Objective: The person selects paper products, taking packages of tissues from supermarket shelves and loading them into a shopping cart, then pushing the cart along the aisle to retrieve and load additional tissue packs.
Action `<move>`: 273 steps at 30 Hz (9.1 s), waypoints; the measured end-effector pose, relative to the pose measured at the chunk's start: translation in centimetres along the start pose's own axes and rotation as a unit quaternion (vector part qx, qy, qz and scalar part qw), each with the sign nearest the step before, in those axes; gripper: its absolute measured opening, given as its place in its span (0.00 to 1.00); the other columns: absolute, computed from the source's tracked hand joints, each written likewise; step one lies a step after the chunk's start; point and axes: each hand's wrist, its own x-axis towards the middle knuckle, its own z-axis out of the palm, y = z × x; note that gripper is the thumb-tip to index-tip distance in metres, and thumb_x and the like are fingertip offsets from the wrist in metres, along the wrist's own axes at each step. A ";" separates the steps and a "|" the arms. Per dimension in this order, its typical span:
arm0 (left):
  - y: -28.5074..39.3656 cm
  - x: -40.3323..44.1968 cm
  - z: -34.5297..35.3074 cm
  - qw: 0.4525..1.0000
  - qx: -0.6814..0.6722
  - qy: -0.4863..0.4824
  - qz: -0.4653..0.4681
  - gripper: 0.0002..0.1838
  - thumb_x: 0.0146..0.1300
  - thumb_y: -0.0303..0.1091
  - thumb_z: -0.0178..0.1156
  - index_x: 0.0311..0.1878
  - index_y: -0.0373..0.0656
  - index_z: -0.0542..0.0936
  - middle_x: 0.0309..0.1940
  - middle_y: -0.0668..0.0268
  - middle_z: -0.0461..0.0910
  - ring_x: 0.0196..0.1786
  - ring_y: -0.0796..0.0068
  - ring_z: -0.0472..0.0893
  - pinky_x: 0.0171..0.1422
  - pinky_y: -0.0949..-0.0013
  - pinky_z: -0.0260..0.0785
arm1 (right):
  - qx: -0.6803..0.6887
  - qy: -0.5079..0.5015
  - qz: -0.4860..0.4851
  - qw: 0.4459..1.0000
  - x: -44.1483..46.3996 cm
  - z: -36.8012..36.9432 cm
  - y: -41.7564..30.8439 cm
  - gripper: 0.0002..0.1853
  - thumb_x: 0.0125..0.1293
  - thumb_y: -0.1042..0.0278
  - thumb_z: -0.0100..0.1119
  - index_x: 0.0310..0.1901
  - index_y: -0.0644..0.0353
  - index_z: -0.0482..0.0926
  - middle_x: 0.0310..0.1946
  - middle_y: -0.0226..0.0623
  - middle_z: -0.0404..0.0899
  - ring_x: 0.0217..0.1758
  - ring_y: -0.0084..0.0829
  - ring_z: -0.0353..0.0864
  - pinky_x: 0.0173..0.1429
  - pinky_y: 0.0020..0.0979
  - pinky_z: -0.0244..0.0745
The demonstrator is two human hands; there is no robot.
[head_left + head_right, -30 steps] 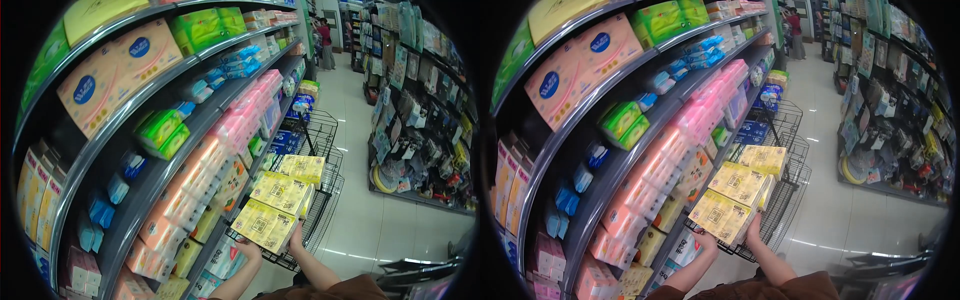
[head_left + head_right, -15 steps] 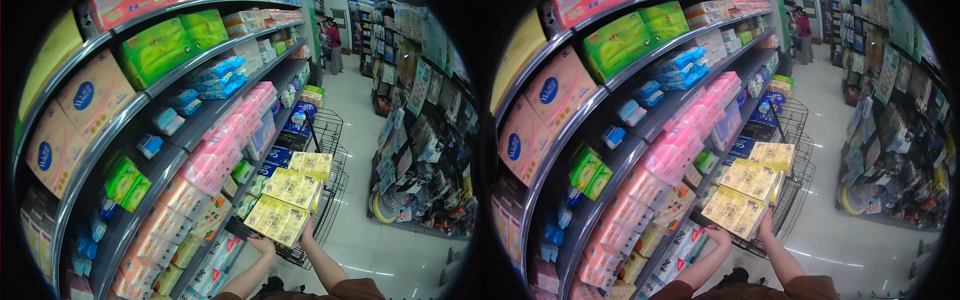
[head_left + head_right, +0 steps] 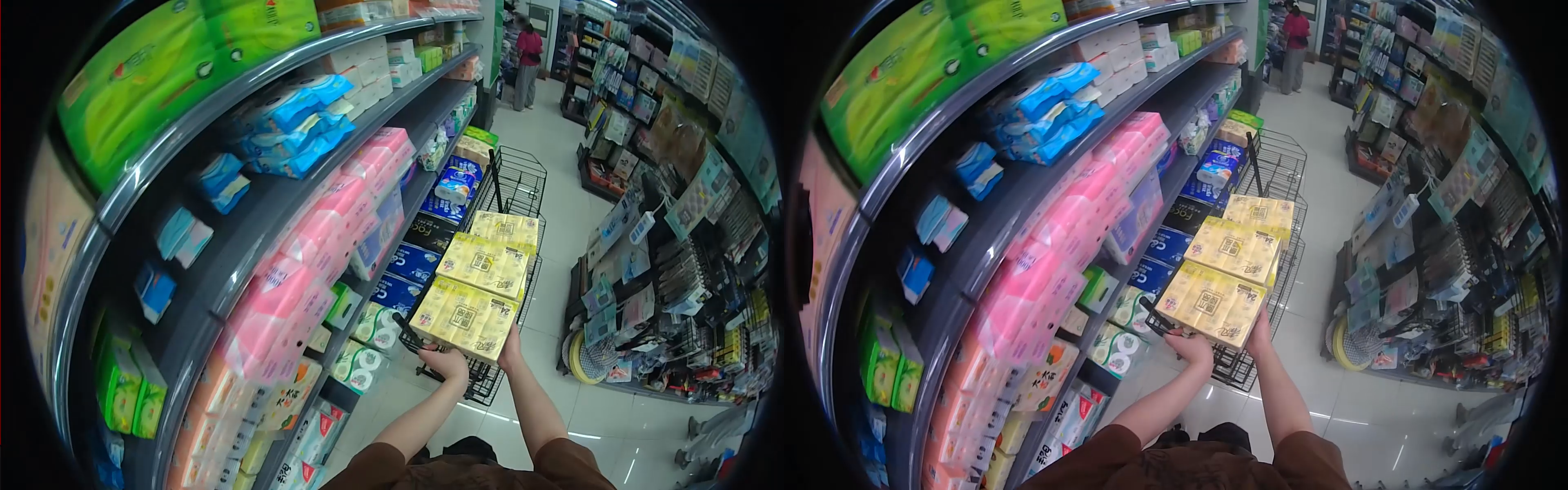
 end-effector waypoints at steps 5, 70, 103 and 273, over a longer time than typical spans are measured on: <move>1.4 2.5 9.4 1.000 -0.002 0.011 0.026 0.19 0.54 0.16 0.56 0.47 0.36 0.63 0.48 0.52 0.66 0.55 0.54 0.69 0.66 0.59 0.58 | 0.010 0.033 -0.027 0.999 7.8 1.4 -5.1 0.30 0.78 0.43 0.38 0.66 0.61 0.69 0.60 0.43 0.77 0.59 0.40 0.79 0.64 0.40 0.76; 17.5 30.0 84.2 0.989 0.067 0.082 0.106 0.15 0.47 0.17 0.54 0.40 0.37 0.68 0.38 0.49 0.74 0.47 0.44 0.76 0.51 0.52 0.67 | -0.756 -0.309 -0.404 0.412 81.0 15.6 -53.5 0.28 0.68 0.51 0.55 0.66 0.55 0.72 0.68 0.52 0.67 0.72 0.61 0.61 0.75 0.59 0.53; 16.8 30.8 82.6 0.966 0.197 0.130 0.108 0.22 0.50 0.25 0.70 0.43 0.40 0.66 0.35 0.55 0.77 0.41 0.55 0.79 0.49 0.59 0.71 | -0.743 -0.273 -0.412 0.451 80.9 14.3 -52.0 0.29 0.68 0.48 0.50 0.64 0.57 0.74 0.69 0.48 0.67 0.75 0.54 0.57 0.79 0.54 0.44; 24.6 29.4 84.5 0.798 -0.578 0.167 0.019 0.39 0.60 0.25 0.59 0.73 0.36 0.54 0.67 0.49 0.66 0.68 0.51 0.71 0.70 0.51 0.70 | -0.579 -0.334 -0.468 0.577 126.9 70.7 -54.2 0.18 0.62 0.53 0.60 0.30 0.63 0.82 0.22 0.49 0.81 0.31 0.49 0.83 0.36 0.44 0.76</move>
